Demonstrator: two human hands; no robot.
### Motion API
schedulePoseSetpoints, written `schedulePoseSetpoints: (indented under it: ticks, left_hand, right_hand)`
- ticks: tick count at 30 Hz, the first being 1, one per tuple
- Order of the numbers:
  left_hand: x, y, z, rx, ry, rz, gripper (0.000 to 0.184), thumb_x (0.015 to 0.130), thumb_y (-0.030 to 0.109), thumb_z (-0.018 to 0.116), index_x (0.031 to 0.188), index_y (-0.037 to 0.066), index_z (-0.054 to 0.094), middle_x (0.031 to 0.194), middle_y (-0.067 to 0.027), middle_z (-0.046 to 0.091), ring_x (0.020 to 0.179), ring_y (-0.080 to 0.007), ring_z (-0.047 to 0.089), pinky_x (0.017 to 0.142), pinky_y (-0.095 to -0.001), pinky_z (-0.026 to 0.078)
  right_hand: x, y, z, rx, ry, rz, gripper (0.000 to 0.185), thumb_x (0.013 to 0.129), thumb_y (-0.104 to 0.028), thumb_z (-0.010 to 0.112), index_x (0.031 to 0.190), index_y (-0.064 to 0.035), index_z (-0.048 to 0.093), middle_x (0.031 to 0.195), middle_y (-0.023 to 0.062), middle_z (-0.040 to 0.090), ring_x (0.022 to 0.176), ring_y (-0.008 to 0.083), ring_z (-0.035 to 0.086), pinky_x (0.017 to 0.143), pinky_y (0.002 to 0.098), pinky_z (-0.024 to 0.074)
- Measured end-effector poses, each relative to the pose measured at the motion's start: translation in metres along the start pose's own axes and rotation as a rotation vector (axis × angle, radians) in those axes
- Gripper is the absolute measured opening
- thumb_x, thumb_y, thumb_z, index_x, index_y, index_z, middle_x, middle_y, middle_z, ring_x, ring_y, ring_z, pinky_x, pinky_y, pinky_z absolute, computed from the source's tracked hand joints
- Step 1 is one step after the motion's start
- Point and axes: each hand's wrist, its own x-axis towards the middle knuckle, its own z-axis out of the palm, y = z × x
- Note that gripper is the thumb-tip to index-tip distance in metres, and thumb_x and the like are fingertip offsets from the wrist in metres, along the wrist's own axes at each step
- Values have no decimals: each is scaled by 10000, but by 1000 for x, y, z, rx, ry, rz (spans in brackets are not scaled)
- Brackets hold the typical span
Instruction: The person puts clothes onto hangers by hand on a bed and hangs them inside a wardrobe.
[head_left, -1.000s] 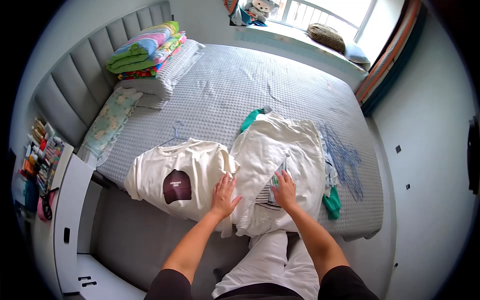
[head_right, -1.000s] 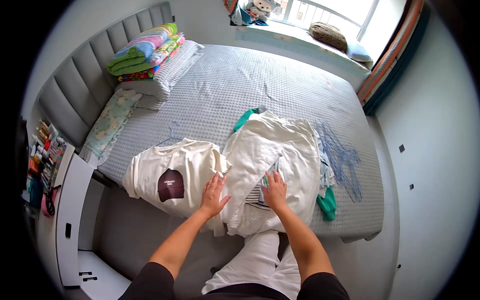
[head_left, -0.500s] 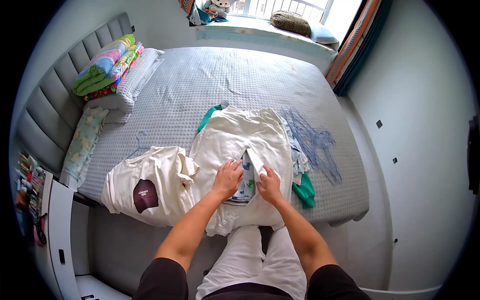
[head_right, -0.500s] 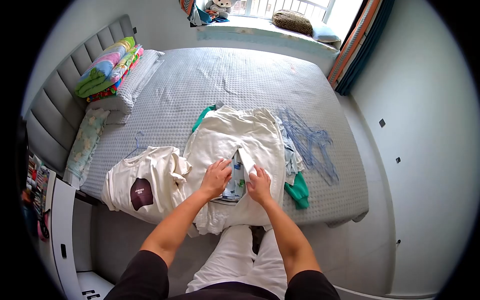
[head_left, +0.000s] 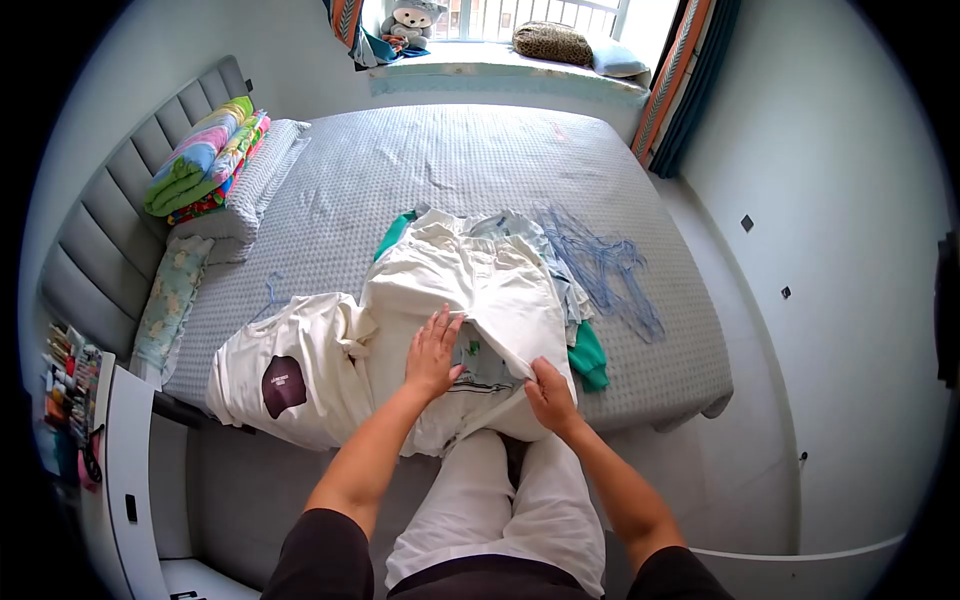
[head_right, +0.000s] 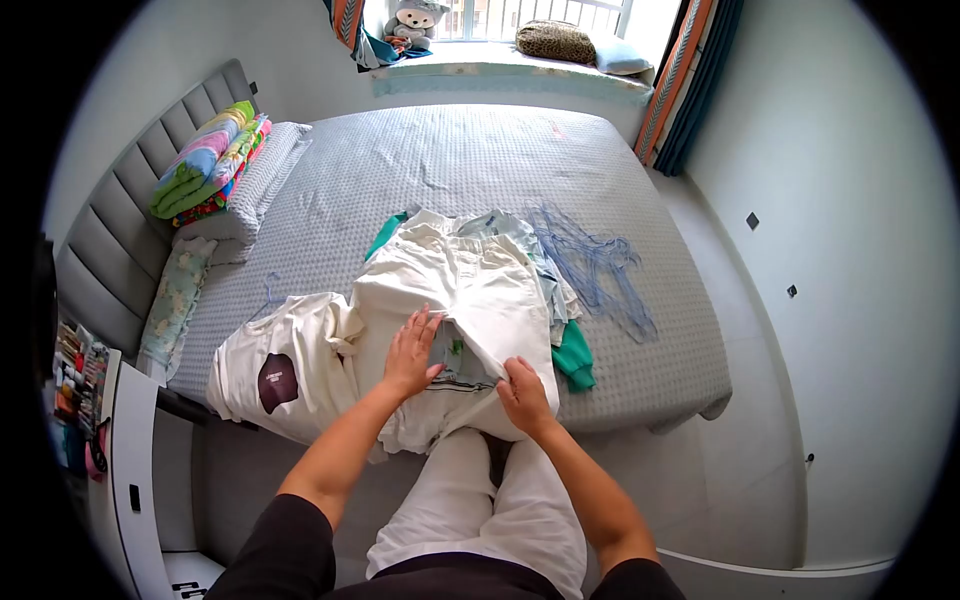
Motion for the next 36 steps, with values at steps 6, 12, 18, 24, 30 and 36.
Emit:
schedulePoseSetpoints:
  ticks: [6,12,18,24,30,36]
  left_hand:
    - [9,-13,18,39,-21,-7,210,828,190,662,1034,150,672,1165,-127,667,1173,-345,567,1032,-491,392]
    - [17,66,-14,-605,41,-113,206,891,172,568,1069,107,651,831,-186,676,793,-390,646,692,-445,497]
    - [1,93,-23,-486,-902,294,343,869,165,561,1204,134,629,1059,-186,669,967,-312,645,826,-395,494]
    - [-4,18,77,-842,-143,-17,489,850,61,583,1335,80,526,1322,-162,538,1062,-261,629,918,-336,528]
    - [65,15,80,-515,-362,-641,301,803,160,647,1082,48,635,1071,-179,616,1008,-294,624,802,-378,520]
    - [95,30,146,-632,33,-439,283,779,222,635,1005,51,646,987,-154,615,925,-337,607,836,-395,488]
  right_hand:
    - [-17,-20,6,293,77,-48,87,865,-64,471,858,-7,406,656,134,368,606,245,403,570,356,370]
    - [-22,-28,-45,474,353,-16,47,871,-55,443,891,-18,466,730,-18,388,695,56,368,586,236,343]
    - [-51,-65,-97,505,-638,142,100,893,-126,563,926,-39,526,835,-9,500,778,83,460,692,251,405]
    - [-24,50,-64,1,-125,117,418,851,-268,716,1185,-62,573,1197,114,594,1042,276,597,887,396,466]
    - [18,148,-24,-158,-30,433,444,822,-245,704,1207,-80,557,1084,166,677,1044,358,629,817,446,489]
    - [21,187,-92,-122,129,711,535,814,-307,699,1278,-96,535,1131,154,656,1068,340,613,870,438,476]
